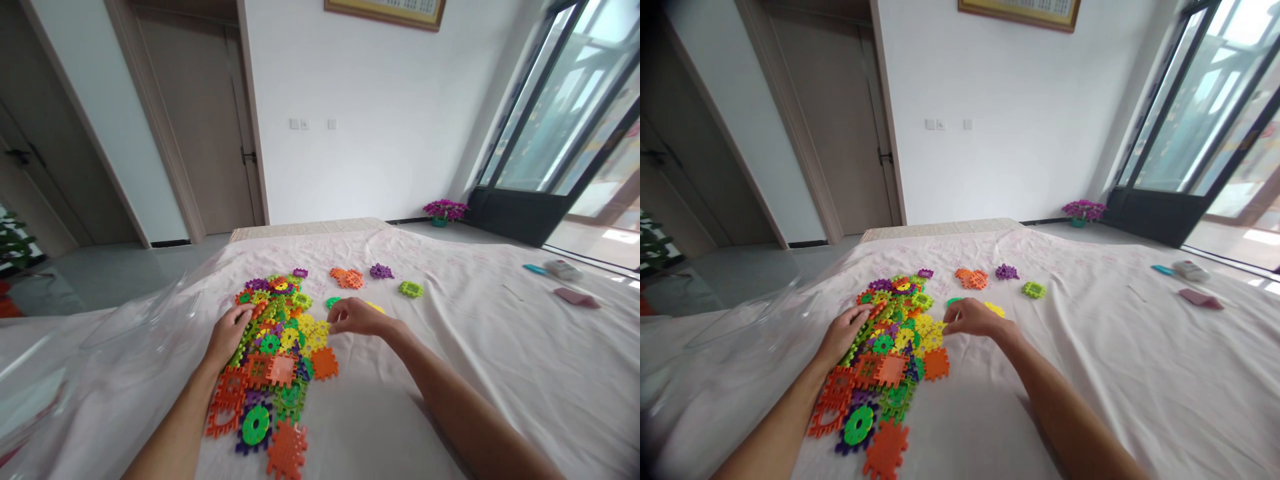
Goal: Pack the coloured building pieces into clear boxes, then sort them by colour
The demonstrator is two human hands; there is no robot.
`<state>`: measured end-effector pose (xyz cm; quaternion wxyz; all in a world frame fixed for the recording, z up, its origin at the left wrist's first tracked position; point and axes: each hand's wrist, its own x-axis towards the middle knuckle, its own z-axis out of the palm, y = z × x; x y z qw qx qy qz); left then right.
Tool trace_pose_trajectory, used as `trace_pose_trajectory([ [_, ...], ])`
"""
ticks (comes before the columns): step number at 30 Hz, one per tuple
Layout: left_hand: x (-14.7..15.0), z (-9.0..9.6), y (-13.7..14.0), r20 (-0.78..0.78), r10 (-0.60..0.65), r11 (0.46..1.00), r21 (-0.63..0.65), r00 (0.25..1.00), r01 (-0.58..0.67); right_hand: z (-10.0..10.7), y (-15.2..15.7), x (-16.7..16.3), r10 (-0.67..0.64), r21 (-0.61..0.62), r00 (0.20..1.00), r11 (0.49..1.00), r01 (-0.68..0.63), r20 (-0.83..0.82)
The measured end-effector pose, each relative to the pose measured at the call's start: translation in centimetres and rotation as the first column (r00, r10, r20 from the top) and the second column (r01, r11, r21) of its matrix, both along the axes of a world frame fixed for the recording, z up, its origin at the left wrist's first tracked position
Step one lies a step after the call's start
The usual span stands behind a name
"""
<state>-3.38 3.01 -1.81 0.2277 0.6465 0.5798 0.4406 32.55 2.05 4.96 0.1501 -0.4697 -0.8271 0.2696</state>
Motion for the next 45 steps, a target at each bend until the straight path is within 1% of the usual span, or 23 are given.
trace_pose_trajectory([
  [1, -0.1, 0.0, 0.0, 0.018, 0.005, 1.0, -0.002, 1.0, -0.005, 0.3, -0.8, -0.8, 0.053, -0.018, 0.996, 0.999, -0.052, 0.069],
  [3, -0.1, 0.1, -0.1, 0.064, 0.012, 1.0, -0.013, 0.998, -0.011, 0.5, -2.0, -2.1, 0.1, 0.032, 0.976, 0.994, -0.109, 0.194],
  [4, -0.2, 0.2, -0.2, 0.089, 0.014, 1.0, -0.023, 0.996, -0.012, 0.4, -2.4, -2.5, 0.109, 0.056, 0.965, 0.991, -0.125, 0.237],
  [6, -0.2, 0.4, -0.3, 0.131, 0.02, 0.999, -0.038, 0.991, -0.015, 0.3, -2.9, -2.9, 0.118, 0.043, 0.955, 0.99, -0.134, 0.271],
  [9, -0.1, 0.7, -0.5, 0.156, 0.033, 0.999, -0.046, 0.987, -0.026, 0.3, -2.9, -2.6, 0.122, -0.102, 0.974, 0.989, -0.104, 0.189],
  [12, -0.1, 0.8, -0.6, 0.153, 0.046, 0.998, -0.047, 0.987, -0.04, 0.4, -2.3, -1.3, 0.081, -0.276, 0.997, 0.958, -0.074, 0.015],
  [13, -0.1, 0.8, -0.6, 0.153, 0.05, 0.998, -0.042, 0.987, -0.045, 0.5, -2.0, -0.8, 0.041, -0.291, 0.998, 0.956, -0.05, -0.037],
  [14, -0.1, 0.8, -0.6, 0.151, 0.055, 0.998, -0.037, 0.987, -0.05, 0.6, -1.6, -0.3, -0.017, -0.269, 0.997, 0.963, -0.005, -0.08],
  [15, -0.1, 0.8, -0.6, 0.149, 0.06, 0.998, -0.032, 0.987, -0.056, 0.7, -1.1, 0.3, -0.093, -0.21, 0.989, 0.975, 0.068, -0.111],
  [16, -0.1, 0.8, -0.6, 0.143, 0.065, 0.998, -0.028, 0.988, -0.061, 0.8, -0.4, 0.8, -0.191, -0.12, 0.972, 0.977, 0.175, -0.134],
  [17, -0.1, 0.8, -0.7, 0.135, 0.069, 0.997, -0.027, 0.988, -0.066, 1.0, 0.4, 1.4, -0.301, -0.016, 0.941, 0.953, 0.303, -0.153],
  [18, -0.1, 0.9, -0.7, 0.127, 0.073, 0.997, -0.025, 0.989, -0.07, 1.0, 1.3, 1.8, -0.412, 0.089, 0.895, 0.898, 0.43, -0.17],
  [19, -0.1, 0.9, -0.7, 0.12, 0.077, 0.997, -0.023, 0.99, -0.075, 1.1, 2.2, 2.2, -0.509, 0.186, 0.842, 0.823, 0.537, -0.181],
  [20, -0.1, 0.9, -0.7, 0.114, 0.082, 0.997, -0.018, 0.99, -0.08, 1.0, 3.1, 2.6, -0.576, 0.262, 0.796, 0.751, 0.606, -0.186],
  [21, -0.2, 0.9, -0.7, 0.11, 0.085, 0.996, -0.014, 0.99, -0.084, 0.8, 3.8, 2.9, -0.615, 0.313, 0.768, 0.704, 0.638, -0.181],
  [22, -0.2, 0.9, -0.6, 0.108, 0.088, 0.996, -0.011, 0.99, -0.088, 0.5, 4.4, 3.2, -0.634, 0.342, 0.754, 0.68, 0.649, -0.171],
  [25, -0.3, 0.7, -0.4, 0.1, 0.094, 0.996, -0.005, 0.99, -0.094, -0.9, 5.0, 4.1, -0.648, 0.343, 0.752, 0.683, 0.645, -0.124],
  [28, -0.5, 0.3, -0.2, 0.088, 0.102, 0.995, -0.003, 0.991, -0.102, -2.7, 4.0, 4.8, -0.659, 0.317, 0.748, 0.695, 0.645, -0.078],
  [31, -0.6, 0.0, 0.0, 0.078, 0.113, 0.994, -0.006, 0.991, -0.112, -4.1, 2.3, 5.3, -0.632, 0.293, 0.775, 0.737, 0.609, -0.023],
  [33, -0.7, -0.1, 0.1, 0.071, 0.121, 0.993, -0.007, 0.99, -0.12, -4.6, 1.2, 5.4, -0.585, 0.3, 0.811, 0.777, 0.554, 0.019],
  [36, -0.7, -0.2, 0.2, 0.061, 0.128, 0.992, -0.005, 0.99, -0.128, -5.1, 0.2, 5.4, -0.529, 0.351, 0.845, 0.808, 0.473, 0.081],
  [42, -0.4, 0.1, -0.2, 0.036, 0.121, 0.993, -0.001, 0.992, -0.121, -4.9, -0.1, 5.2, -0.52, 0.391, 0.847, 0.807, 0.443, 0.115],
  [45, -0.3, 0.4, -0.5, 0.033, 0.114, 0.993, -0.004, 0.993, -0.114, -4.6, -0.2, 4.8, -0.536, 0.395, 0.837, 0.796, 0.459, 0.107],
])
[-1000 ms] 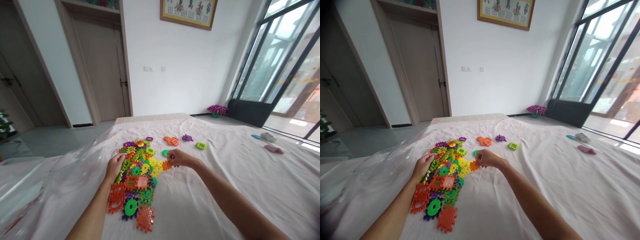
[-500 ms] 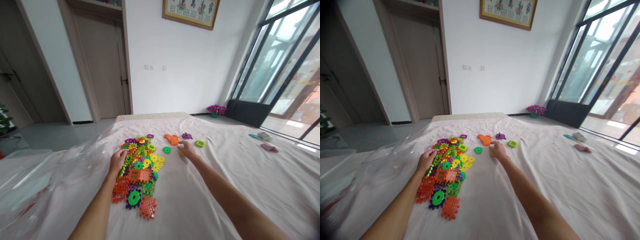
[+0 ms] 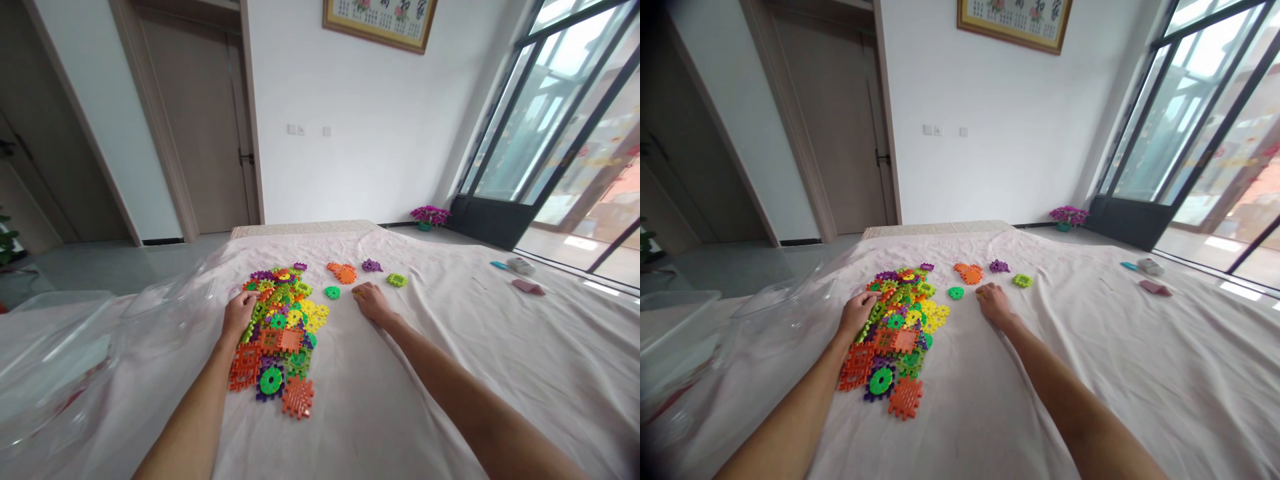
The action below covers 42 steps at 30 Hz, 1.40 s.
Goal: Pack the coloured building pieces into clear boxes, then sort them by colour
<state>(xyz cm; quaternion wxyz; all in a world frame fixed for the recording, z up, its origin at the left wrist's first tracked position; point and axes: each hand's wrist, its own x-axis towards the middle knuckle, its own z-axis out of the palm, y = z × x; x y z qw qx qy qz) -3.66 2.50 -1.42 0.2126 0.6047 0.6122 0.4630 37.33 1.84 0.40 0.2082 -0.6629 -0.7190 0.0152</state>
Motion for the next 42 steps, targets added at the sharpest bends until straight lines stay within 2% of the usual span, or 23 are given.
trace_pose_trajectory([
  [4, 0.1, 0.2, -0.1, 0.013, -0.002, 1.0, -0.004, 1.0, 0.002, 0.5, -0.7, -1.7, -0.035, 0.077, 0.999, 0.996, 0.035, 0.005],
  [7, 0.1, 0.2, -0.1, 0.028, -0.007, 1.0, 0.004, 1.0, 0.007, 1.0, -1.2, -4.1, 0.146, 0.116, 0.989, 0.983, -0.141, -0.036],
  [10, 0.1, 0.2, 0.0, 0.049, -0.019, 1.0, 0.007, 0.999, 0.019, 1.5, -1.6, -6.9, 0.326, 0.121, 0.941, 0.942, -0.314, -0.096],
  [14, -0.1, 0.0, 0.1, 0.083, -0.031, 1.0, -0.003, 0.996, 0.031, 2.1, -1.7, -9.0, 0.432, 0.015, 0.899, 0.902, -0.432, -0.07],
  [18, -0.3, -0.3, 0.3, 0.106, -0.04, 0.999, -0.016, 0.994, 0.041, 2.5, -1.7, -9.0, 0.513, -0.121, 0.857, 0.849, -0.515, -0.049],
  [26, -0.1, 0.1, 0.2, 0.062, -0.07, 0.997, -0.012, 0.996, 0.071, 3.2, -1.2, -8.7, 0.482, -0.243, 0.865, 0.831, -0.501, -0.138],
  [31, 0.1, 0.2, 0.2, 0.032, -0.066, 0.997, -0.027, 0.997, 0.066, 3.6, -1.5, -8.1, 0.548, -0.253, 0.821, 0.781, -0.571, -0.163],
  [36, 0.3, 0.3, 0.1, 0.016, -0.073, 0.997, -0.025, 0.997, 0.073, 3.1, -1.6, -7.9, 0.504, -0.239, 0.852, 0.818, -0.523, -0.142],
  [39, 0.3, 0.3, 0.0, 0.01, -0.072, 0.997, -0.027, 0.997, 0.073, 2.7, -1.5, -8.0, 0.451, -0.271, 0.858, 0.818, -0.507, -0.244],
  [42, 0.3, 0.3, 0.0, 0.005, -0.079, 0.997, -0.019, 0.997, 0.079, 2.5, -1.1, -7.8, 0.429, -0.264, 0.825, 0.802, -0.535, -0.368],
])
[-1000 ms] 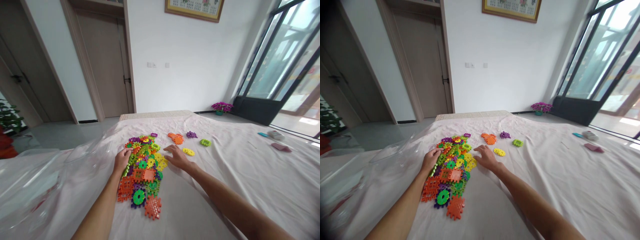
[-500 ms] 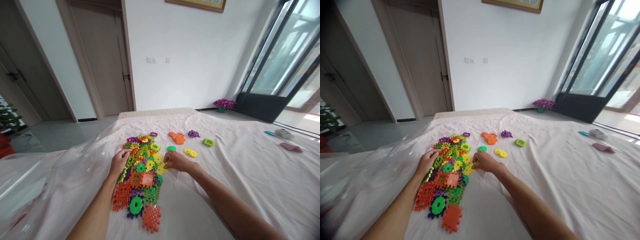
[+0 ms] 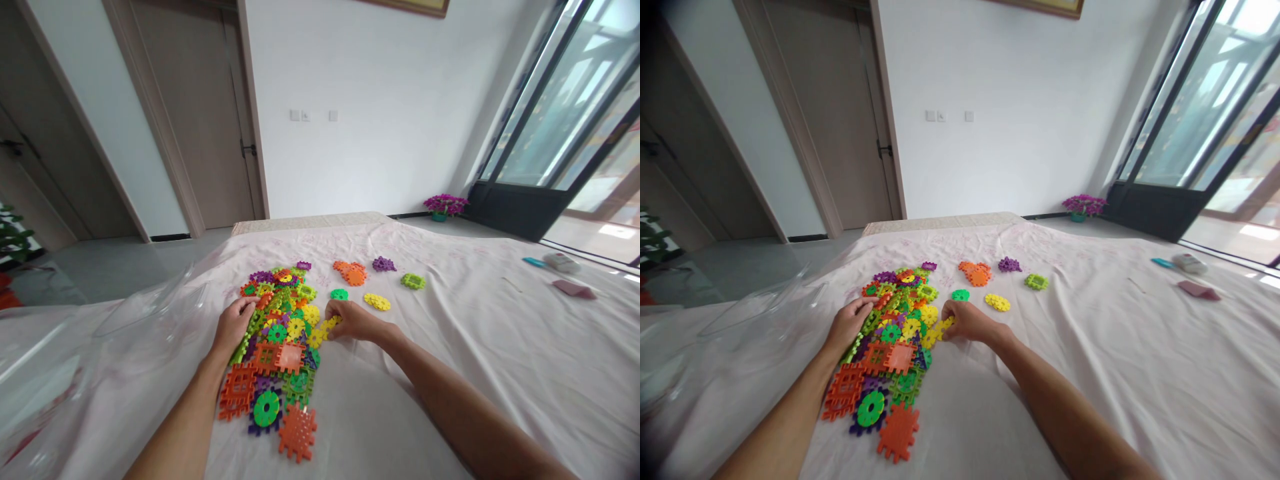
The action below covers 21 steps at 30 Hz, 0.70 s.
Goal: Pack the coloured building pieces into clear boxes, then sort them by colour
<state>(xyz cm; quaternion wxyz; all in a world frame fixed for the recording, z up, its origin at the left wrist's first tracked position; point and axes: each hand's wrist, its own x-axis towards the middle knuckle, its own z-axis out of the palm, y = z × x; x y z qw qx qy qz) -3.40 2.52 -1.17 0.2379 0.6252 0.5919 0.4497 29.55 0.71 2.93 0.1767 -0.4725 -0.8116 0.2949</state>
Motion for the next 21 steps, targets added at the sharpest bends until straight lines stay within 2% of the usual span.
trace_pose_trajectory([
  [2, -0.1, -0.1, 0.1, -0.005, -0.002, 1.0, 0.001, 1.0, 0.002, 0.1, 0.5, 0.5, -0.025, 0.018, 0.999, 1.0, 0.026, -0.046],
  [4, -0.1, -0.3, 0.2, -0.012, -0.001, 1.0, -0.007, 1.0, 0.001, 0.2, 1.3, 1.4, -0.111, 0.053, 0.992, 0.992, 0.114, -0.057],
  [8, -0.2, -0.4, 0.3, -0.016, 0.001, 1.0, -0.017, 1.0, -0.001, 0.7, 2.8, 4.3, -0.334, 0.142, 0.942, 0.932, 0.334, -0.028],
  [13, -0.2, -0.6, 0.4, -0.017, 0.003, 1.0, -0.008, 1.0, -0.003, 1.3, 3.7, 8.1, -0.47, 0.172, 0.881, 0.874, 0.455, 0.055],
  [16, -0.3, -0.6, 0.4, -0.016, 0.003, 1.0, -0.004, 1.0, -0.003, 1.0, 3.9, 9.3, -0.482, 0.22, 0.867, 0.866, 0.449, 0.125],
  [21, -0.4, -0.8, 0.5, -0.022, 0.006, 1.0, -0.005, 1.0, -0.006, -0.7, 4.0, 9.3, -0.317, 0.255, 0.936, 0.928, 0.273, 0.15],
])
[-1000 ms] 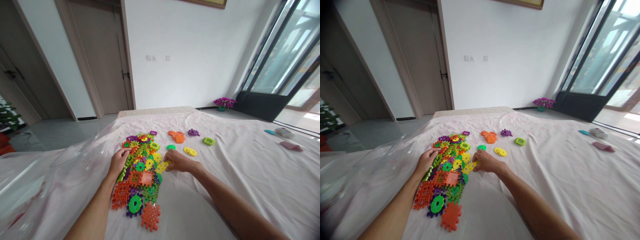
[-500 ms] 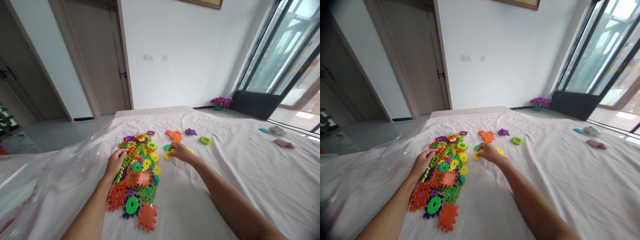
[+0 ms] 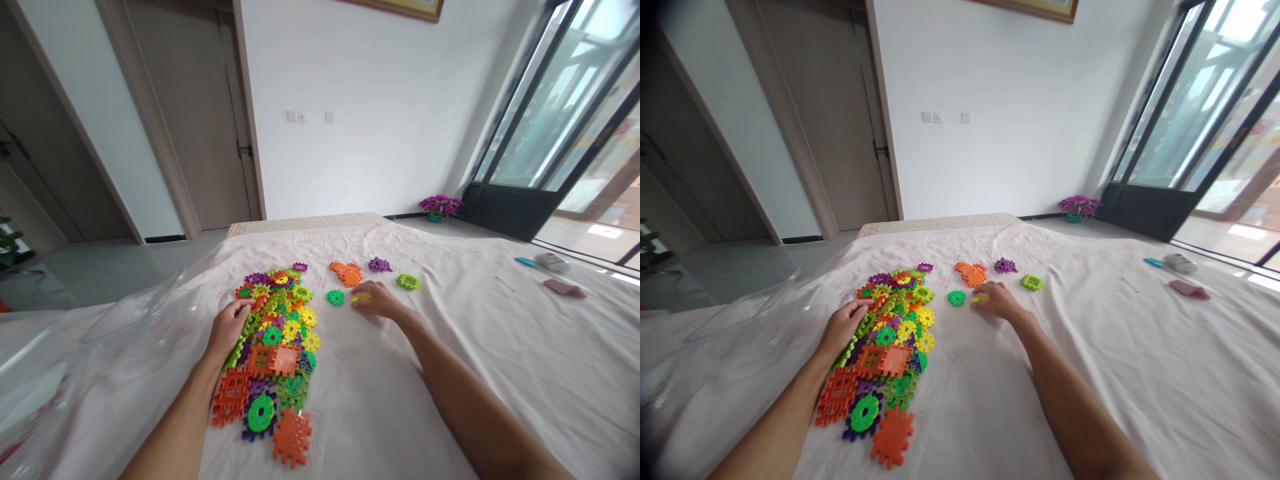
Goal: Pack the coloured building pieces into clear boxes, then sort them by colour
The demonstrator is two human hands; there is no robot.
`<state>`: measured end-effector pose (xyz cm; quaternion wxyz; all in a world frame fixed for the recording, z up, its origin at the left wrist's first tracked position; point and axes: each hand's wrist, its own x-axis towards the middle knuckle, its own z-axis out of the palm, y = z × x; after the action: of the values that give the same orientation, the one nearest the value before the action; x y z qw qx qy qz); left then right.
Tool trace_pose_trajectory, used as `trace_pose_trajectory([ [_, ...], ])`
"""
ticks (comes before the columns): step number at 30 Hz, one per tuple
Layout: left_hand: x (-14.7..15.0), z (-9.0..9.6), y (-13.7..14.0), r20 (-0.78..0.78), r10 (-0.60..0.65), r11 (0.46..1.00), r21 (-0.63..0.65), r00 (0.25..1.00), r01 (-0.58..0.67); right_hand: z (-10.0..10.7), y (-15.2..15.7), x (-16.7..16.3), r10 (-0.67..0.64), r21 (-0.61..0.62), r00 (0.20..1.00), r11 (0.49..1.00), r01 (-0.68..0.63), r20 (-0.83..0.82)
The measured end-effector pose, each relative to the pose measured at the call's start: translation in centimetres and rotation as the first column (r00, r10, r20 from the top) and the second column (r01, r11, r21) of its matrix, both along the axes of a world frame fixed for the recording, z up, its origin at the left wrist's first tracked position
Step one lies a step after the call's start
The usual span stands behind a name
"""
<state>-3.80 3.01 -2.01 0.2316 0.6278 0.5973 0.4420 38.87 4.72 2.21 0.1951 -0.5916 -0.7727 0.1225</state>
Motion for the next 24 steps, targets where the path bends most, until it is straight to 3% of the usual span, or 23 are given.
trace_pose_trajectory([
  [2, 0.0, -0.1, 0.0, 0.0, -0.004, 1.0, 0.0, 1.0, 0.004, -0.6, 0.0, 0.1, 0.018, 0.026, 1.0, 1.0, -0.018, 0.003],
  [7, 0.1, 0.0, -0.1, 0.007, -0.007, 1.0, -0.006, 1.0, 0.007, -0.7, -0.2, 0.4, -0.095, 0.136, 0.995, 0.987, 0.09, 0.026],
  [12, 0.2, 0.3, -0.1, -0.005, -0.009, 1.0, 0.005, 1.0, 0.009, -0.3, -1.1, -3.7, 0.125, 0.275, 0.99, 0.956, -0.103, -0.063],
  [16, 0.2, 0.4, -0.2, -0.013, -0.005, 1.0, 0.012, 1.0, 0.005, -0.4, -2.4, -8.6, 0.286, 0.276, 0.957, 0.925, -0.261, -0.054],
  [20, 0.3, 0.5, -0.3, -0.005, -0.005, 1.0, 0.004, 1.0, 0.005, -0.7, -3.6, -11.1, 0.342, 0.271, 0.939, 0.901, -0.339, 0.035],
  [24, 0.4, 0.6, -0.4, 0.001, -0.003, 1.0, -0.001, 1.0, 0.003, -1.1, -3.8, -11.3, 0.359, 0.265, 0.933, 0.898, -0.352, 0.023],
])
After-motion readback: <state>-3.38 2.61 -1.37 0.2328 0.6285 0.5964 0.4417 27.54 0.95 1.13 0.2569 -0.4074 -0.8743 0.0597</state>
